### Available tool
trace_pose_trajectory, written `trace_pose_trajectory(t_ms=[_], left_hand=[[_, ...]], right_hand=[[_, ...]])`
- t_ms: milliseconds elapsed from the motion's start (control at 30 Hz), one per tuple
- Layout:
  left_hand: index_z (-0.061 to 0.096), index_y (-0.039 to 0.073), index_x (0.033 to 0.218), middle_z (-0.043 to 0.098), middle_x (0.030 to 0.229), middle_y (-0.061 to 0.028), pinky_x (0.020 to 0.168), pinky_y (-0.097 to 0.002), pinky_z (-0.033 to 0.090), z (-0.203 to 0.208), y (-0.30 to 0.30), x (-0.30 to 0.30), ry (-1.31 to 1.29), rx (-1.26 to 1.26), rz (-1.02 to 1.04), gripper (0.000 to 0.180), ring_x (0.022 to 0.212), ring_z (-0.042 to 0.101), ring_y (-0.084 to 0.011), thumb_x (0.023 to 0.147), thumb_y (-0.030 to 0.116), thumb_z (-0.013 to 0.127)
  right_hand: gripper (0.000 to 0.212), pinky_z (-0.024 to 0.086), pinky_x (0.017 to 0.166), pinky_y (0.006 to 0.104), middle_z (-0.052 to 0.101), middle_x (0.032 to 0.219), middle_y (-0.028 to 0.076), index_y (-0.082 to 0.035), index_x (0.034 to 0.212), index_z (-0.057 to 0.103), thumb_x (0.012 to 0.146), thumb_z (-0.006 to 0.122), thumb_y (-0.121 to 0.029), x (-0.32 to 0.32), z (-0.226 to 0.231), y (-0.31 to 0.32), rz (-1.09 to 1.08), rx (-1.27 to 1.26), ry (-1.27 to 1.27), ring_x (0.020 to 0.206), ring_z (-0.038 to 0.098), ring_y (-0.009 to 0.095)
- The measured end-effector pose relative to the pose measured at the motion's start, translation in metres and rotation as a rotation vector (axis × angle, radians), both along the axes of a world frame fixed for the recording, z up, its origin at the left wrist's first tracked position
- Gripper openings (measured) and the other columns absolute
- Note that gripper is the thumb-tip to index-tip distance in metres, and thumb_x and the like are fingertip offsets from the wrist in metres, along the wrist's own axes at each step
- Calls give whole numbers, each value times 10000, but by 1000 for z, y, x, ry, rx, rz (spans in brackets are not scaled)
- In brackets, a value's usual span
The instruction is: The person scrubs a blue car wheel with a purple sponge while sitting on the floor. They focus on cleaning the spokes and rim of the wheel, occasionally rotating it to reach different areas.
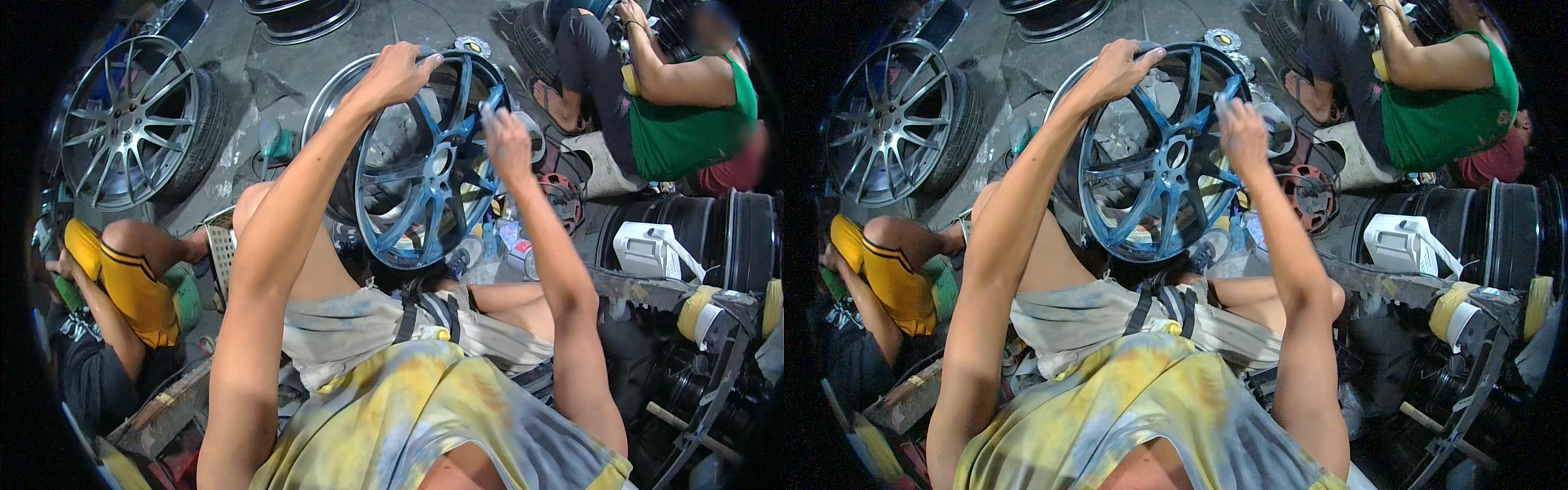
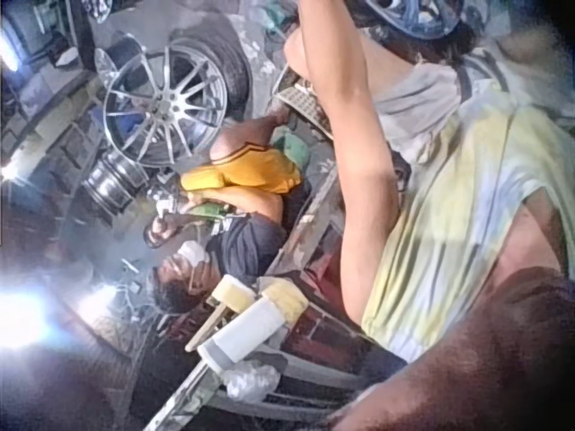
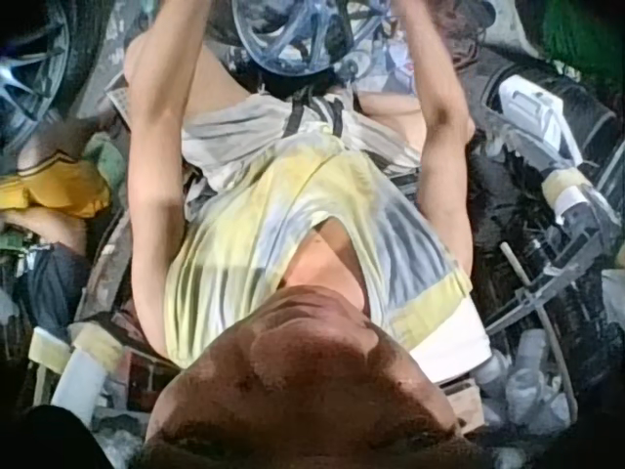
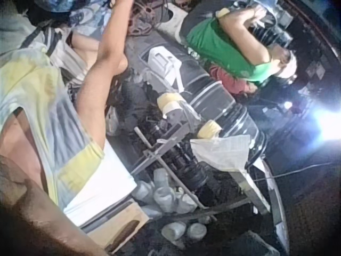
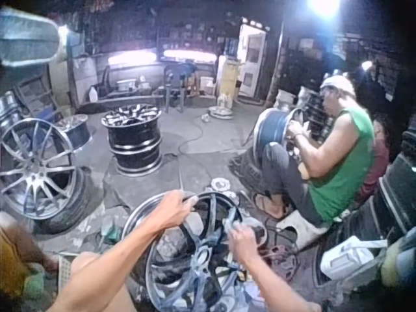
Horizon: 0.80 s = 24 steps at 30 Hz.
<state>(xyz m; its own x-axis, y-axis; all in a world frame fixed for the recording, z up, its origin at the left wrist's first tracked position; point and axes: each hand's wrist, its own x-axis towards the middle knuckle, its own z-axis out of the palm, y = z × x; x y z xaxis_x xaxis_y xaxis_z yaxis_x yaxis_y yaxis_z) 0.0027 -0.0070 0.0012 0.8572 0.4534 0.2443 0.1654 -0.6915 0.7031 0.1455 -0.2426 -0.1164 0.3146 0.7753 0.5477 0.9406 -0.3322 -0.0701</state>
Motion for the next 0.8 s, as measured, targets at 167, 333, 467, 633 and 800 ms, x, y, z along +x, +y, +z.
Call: trace_pose_trajectory(t_ms=[167,333,467,633,800], left_hand=[[732,-41,948,686,804,-293,756,-498,522,2,0,-1,55,-28,10,418,812,694,-455,984,362,627],[732,-56,958,661,765,-281,726,-487,507,-1,4,3,44,8,17,454,749,663,-410,987,386,634],[733,-61,950,617,694,-242,650,-465,473,-10,4,1,-26,13,-9,486,617,579,-316,1002,411,628],[734,-43,966,608,669,-230,646,-459,465,-7,4,4,36,53,-21,467,614,565,-288,1007,407,618],[731,-38,953,673,793,-295,746,-493,515,-1,6,-2,22,-33,-30,418,783,684,-448,982,367,633]], right_hand=[[302,466,746,429,588,949,103,-76,1247,683,961,600,-122,-12,-4,-3,-95,3,-97,890,596,294],[246,468,790,473,620,996,95,-100,1188,690,996,574,-201,40,12,33,-183,-11,-39,971,611,307],[256,470,795,484,617,987,94,-107,1180,707,1010,565,-234,30,5,18,-174,-13,-37,960,623,308],[235,468,755,497,624,962,135,-76,1155,707,996,585,-199,36,-2,24,-220,136,87,923,634,343],[252,457,754,520,603,932,190,-43,1181,694,1008,566,-175,-18,-27,33,-300,399,324,906,619,407]])
